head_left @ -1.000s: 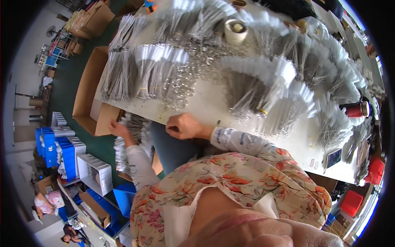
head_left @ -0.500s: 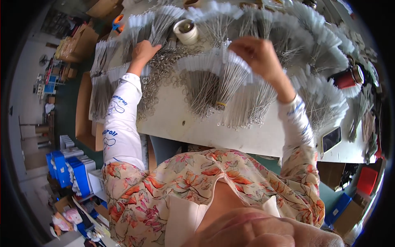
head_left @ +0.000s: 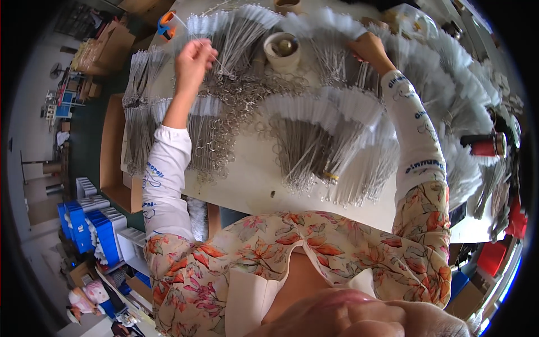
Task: Assembling bundles of wire brushes onto metal rings at a workshop bench.
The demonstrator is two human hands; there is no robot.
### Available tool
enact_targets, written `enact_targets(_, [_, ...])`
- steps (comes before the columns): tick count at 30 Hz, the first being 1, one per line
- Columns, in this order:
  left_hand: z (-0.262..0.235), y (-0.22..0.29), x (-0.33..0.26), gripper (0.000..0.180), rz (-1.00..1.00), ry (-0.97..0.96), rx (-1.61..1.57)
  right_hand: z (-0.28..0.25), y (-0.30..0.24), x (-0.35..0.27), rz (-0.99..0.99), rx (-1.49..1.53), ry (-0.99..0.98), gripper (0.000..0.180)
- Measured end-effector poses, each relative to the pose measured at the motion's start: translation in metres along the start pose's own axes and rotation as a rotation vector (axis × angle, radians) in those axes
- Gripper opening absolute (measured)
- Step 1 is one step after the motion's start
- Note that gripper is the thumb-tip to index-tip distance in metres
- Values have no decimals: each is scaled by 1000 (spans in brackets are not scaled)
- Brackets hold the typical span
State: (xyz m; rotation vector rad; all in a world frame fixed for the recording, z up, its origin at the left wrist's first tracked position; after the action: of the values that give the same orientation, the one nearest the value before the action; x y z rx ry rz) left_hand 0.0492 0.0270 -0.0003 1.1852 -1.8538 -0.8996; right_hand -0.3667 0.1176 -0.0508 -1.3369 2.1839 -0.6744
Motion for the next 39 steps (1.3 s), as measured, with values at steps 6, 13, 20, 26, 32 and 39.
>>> enact_targets(6, [-57,-48,98,35,87,281,613,2,8,-3,82,347,260,27])
enact_targets(13, [-60,-142,107,25,137,9,827,4,-33,-27,-156,265,484,32])
enact_targets(20, [-71,-155,112,21,44,112,360,-74,-48,-38,-634,1214,556,17])
enact_targets(26, [-82,-107,112,19,-3,403,-48,-161,106,-65,-75,199,972,21])
enact_targets(32, [-101,-36,93,22,-140,342,-329,-145,114,-66,154,-70,792,26])
enact_targets(39, [-58,52,1,30,-183,20,-266,-97,131,-24,380,398,374,20])
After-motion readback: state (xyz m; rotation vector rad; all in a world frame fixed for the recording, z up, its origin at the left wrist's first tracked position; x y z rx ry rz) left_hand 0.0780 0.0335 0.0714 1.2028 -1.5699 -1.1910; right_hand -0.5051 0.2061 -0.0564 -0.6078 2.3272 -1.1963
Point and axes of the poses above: each hand's wrist, its own x-axis towards the middle knuckle, its own z-axis out of the palm, y = z × x, the point moved 3 cm from there along x, towards the middle knuckle, and after that the axes turned 8 degrees about x, right-handed, at the moved point
